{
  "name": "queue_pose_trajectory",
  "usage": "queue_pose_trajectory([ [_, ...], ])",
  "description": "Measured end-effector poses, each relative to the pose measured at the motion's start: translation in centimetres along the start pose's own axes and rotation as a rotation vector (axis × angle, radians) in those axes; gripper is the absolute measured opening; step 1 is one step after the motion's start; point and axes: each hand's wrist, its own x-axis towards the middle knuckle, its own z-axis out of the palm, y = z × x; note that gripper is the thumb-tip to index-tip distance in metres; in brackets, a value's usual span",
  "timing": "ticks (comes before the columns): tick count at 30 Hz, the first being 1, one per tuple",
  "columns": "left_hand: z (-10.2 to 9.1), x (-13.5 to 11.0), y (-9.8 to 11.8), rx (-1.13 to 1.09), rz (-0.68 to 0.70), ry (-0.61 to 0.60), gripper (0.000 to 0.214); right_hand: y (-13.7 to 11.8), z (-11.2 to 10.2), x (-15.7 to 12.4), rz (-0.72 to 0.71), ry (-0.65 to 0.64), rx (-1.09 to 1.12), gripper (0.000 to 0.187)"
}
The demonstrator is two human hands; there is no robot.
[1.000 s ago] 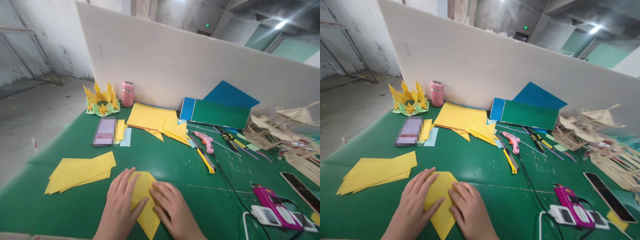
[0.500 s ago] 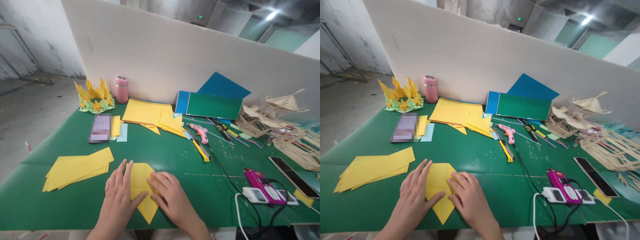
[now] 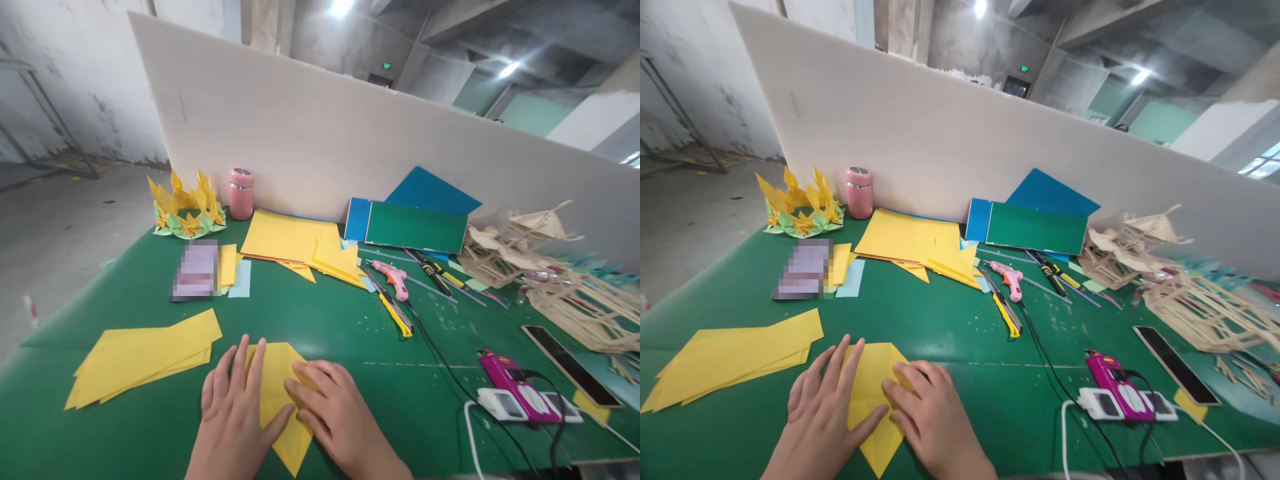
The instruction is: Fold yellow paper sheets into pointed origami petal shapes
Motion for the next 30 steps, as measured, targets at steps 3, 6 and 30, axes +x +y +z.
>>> queue_pose_trajectory([
  [3,0.2,0.0,-0.3,-0.099,0.026,0.010,0.065,0.1,0.0,0.0,-0.007,-0.012,0.007,0.029],
  [6,-0.1,0.2,-0.4,-0.218,-0.041,-0.023,0.056,0.1,0.2,-0.1,0.013,-0.013,0.022,0.029],
  [30,-1.7,2.6,-0.5,-0.482,0.065,-0.298,0.018,0.4,1.6,-0.3,-0.117,-0.052,-0.150,0.044],
])
